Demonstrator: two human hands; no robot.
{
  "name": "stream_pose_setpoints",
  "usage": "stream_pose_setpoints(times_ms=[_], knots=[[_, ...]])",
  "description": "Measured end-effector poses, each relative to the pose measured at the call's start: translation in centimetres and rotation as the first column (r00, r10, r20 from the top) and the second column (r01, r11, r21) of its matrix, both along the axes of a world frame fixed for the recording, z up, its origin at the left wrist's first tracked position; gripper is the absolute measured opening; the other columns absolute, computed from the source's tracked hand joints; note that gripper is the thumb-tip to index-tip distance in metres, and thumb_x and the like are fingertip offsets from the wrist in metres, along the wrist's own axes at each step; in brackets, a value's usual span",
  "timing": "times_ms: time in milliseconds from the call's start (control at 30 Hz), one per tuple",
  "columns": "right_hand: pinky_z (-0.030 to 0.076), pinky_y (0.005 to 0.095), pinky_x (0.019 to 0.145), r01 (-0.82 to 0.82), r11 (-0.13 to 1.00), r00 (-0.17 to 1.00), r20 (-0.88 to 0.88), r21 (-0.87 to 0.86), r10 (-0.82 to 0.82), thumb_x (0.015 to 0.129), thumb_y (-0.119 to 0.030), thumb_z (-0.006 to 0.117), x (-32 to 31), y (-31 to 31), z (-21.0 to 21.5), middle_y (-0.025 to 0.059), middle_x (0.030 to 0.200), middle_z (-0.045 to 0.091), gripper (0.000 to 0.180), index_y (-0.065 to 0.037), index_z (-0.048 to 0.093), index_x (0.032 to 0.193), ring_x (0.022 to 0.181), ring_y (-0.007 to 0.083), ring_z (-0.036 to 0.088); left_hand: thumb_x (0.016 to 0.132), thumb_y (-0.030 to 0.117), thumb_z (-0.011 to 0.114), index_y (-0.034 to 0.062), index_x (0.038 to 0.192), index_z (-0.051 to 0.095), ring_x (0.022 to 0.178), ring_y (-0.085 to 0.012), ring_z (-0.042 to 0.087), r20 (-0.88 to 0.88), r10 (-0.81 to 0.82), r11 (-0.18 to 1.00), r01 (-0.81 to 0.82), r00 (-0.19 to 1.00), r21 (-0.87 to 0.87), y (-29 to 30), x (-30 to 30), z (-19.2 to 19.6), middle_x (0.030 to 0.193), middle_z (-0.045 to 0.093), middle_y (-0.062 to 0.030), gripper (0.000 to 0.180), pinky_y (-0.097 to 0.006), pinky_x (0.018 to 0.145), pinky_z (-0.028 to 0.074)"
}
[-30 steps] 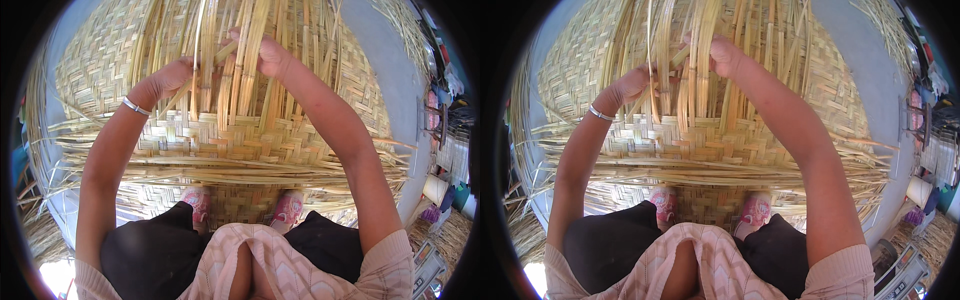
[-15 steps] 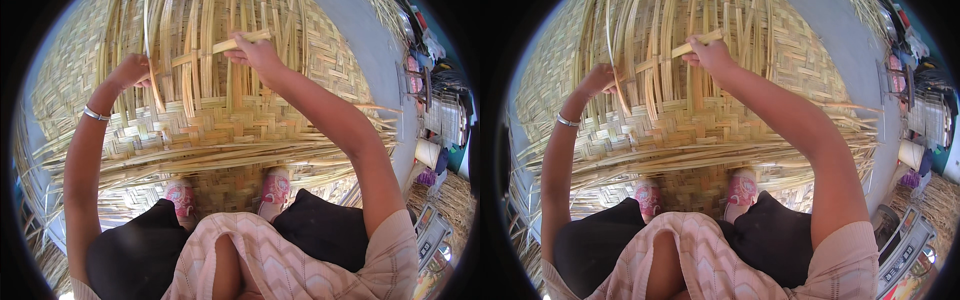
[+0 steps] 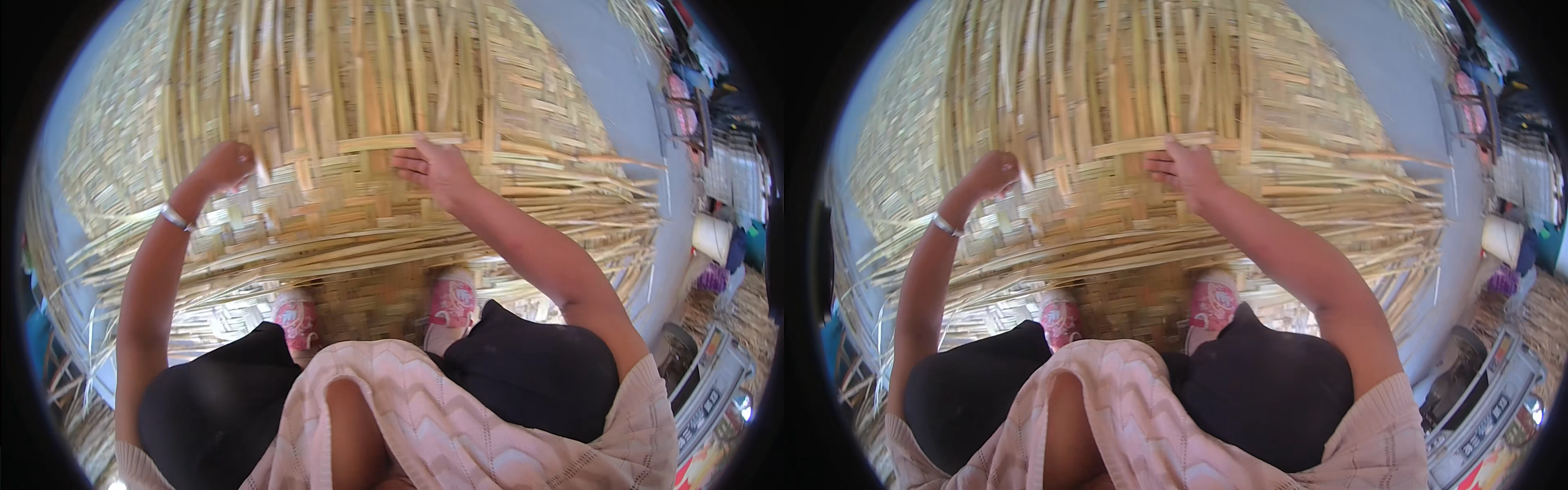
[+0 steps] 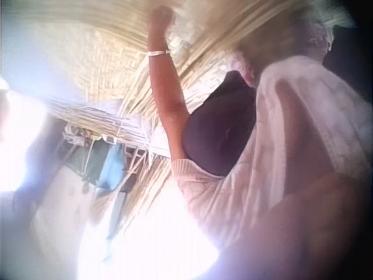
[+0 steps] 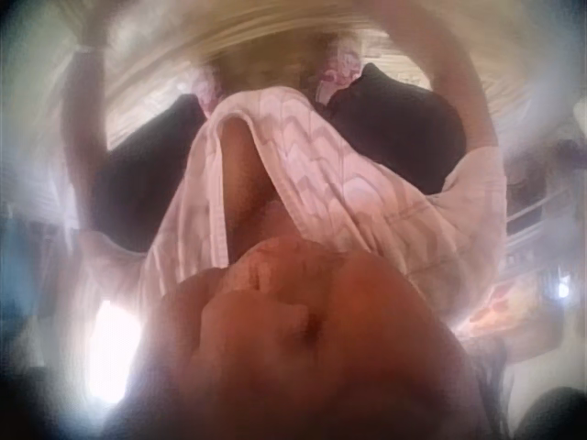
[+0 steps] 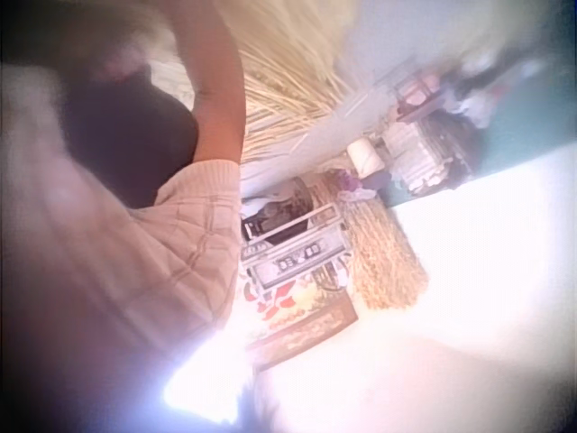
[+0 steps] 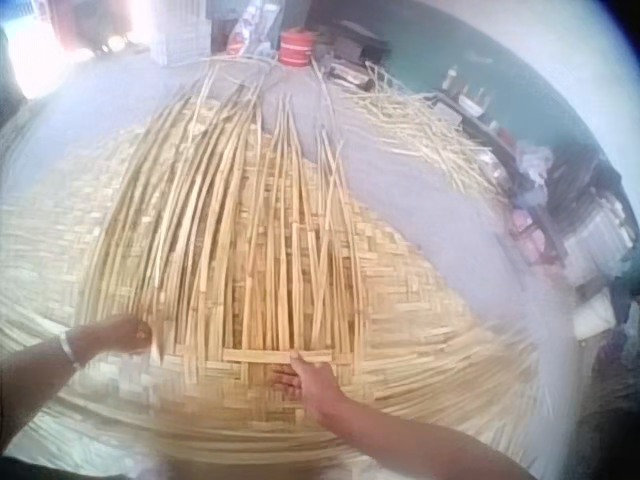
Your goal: The person weaves a large flat mat by hand, interlacing long dried plant strips in an over-under pattern. They repeatedly pull new strips through the existing weave and press them down to tighten the structure.
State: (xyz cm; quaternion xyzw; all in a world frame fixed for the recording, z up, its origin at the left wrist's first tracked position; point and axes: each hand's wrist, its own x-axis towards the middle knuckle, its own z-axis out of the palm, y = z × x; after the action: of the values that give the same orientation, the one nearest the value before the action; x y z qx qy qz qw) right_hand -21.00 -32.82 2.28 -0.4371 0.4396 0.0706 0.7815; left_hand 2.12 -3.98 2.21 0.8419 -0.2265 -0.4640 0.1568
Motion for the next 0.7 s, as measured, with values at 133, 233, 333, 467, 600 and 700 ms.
stream_pose_setpoints(times_ms=[133, 233, 333, 467, 600, 700], knots=[[0.055, 0.0323, 0.075, -0.185, 0.982, 0.98, -0.063, 0.034, 0.187, 0.099, -0.034, 0.048, -0.2, -0.5, 2.0, 0.0121, 0.097, 0.067, 0.031, -0.004, 0.056, 0.1, 0.086, 0.0206, 0.067, 0.088, 0.022, 0.057, 0.0053, 0.094, 0.068, 0.074, -0.0284, 0.068, 0.176, -0.117, 0.993, 0.115, 0.977, 0.023, 0.5, -0.7, 0.3, 0.074, 0.067, -0.0147, 0.021, -0.041, 0.071, 0.054], [0.053, 0.0332, 0.078, -0.591, 0.784, 0.807, -0.119, -0.191, 0.579, 0.099, -0.038, 0.049, 0.0, -0.6, 3.3, 0.0086, 0.094, 0.068, 0.036, -0.003, 0.058, 0.102, 0.085, 0.02, 0.066, 0.088, 0.027, 0.057, 0.0075, 0.096, 0.069, 0.086, -0.0329, 0.065, 0.413, -0.082, 0.996, 0.086, 0.907, 0.008, 1.3, -2.6, 0.4, 0.087, 0.068, -0.0132, 0.024, -0.043, 0.082, 0.051], [0.052, 0.0372, 0.078, -0.587, 0.114, 0.536, -0.278, -0.802, 0.797, 0.097, -0.036, 0.05, 1.2, -0.5, 3.4, 0.0096, 0.095, 0.068, 0.036, -0.002, 0.059, 0.106, 0.085, 0.0253, 0.065, 0.087, 0.012, 0.061, 0.0053, 0.098, 0.064, 0.093, -0.0332, 0.061, 0.633, 0.077, 0.966, 0.098, 0.771, -0.237, 2.0, -4.7, 0.7, 0.099, 0.062, -0.012, 0.014, -0.04, 0.083, 0.049], [0.05, 0.0441, 0.079, -0.384, -0.418, 0.369, -0.552, -0.823, 0.748, 0.094, -0.032, 0.052, 4.9, -1.6, 2.2, 0.0142, 0.096, 0.066, 0.034, -0.001, 0.059, 0.106, 0.087, 0.0347, 0.062, 0.087, 0.016, 0.063, 0.0137, 0.123, 0.057, 0.113, -0.0283, 0.053, 0.714, -0.068, 0.951, 0.263, 0.696, -0.165, 1.6, -6.5, 1.3, 0.12, 0.055, -0.0114, 0.037, -0.044, 0.095, 0.044], [0.049, 0.0466, 0.076, -0.643, -0.399, 0.217, -0.655, -0.654, 0.724, 0.094, -0.031, 0.051, 6.3, -0.6, 1.7, 0.015, 0.092, 0.065, 0.03, -0.002, 0.058, 0.097, 0.085, 0.0354, 0.061, 0.087, 0.022, 0.064, 0.0199, 0.138, 0.046, 0.117, -0.0241, 0.049, 0.579, -0.341, 0.926, 0.371, 0.741, 0.071, -0.5, -6.7, 1.9, 0.124, 0.051, -0.0089, 0.054, -0.044, 0.097, 0.043], [0.048, 0.0479, 0.072, -0.69, -0.378, 0.204, -0.666, -0.618, 0.717, 0.094, -0.032, 0.05, 7.6, -0.1, 1.8, 0.0147, 0.086, 0.064, 0.028, -0.005, 0.057, 0.091, 0.082, 0.0349, 0.061, 0.089, 0.023, 0.063, 0.0208, 0.141, 0.043, 0.115, -0.0237, 0.05, 0.506, -0.419, 0.899, 0.421, 0.754, 0.119, -1.4, -5.9, 2.2, 0.118, 0.051, -0.0088, 0.056, -0.042, 0.096, 0.044]])
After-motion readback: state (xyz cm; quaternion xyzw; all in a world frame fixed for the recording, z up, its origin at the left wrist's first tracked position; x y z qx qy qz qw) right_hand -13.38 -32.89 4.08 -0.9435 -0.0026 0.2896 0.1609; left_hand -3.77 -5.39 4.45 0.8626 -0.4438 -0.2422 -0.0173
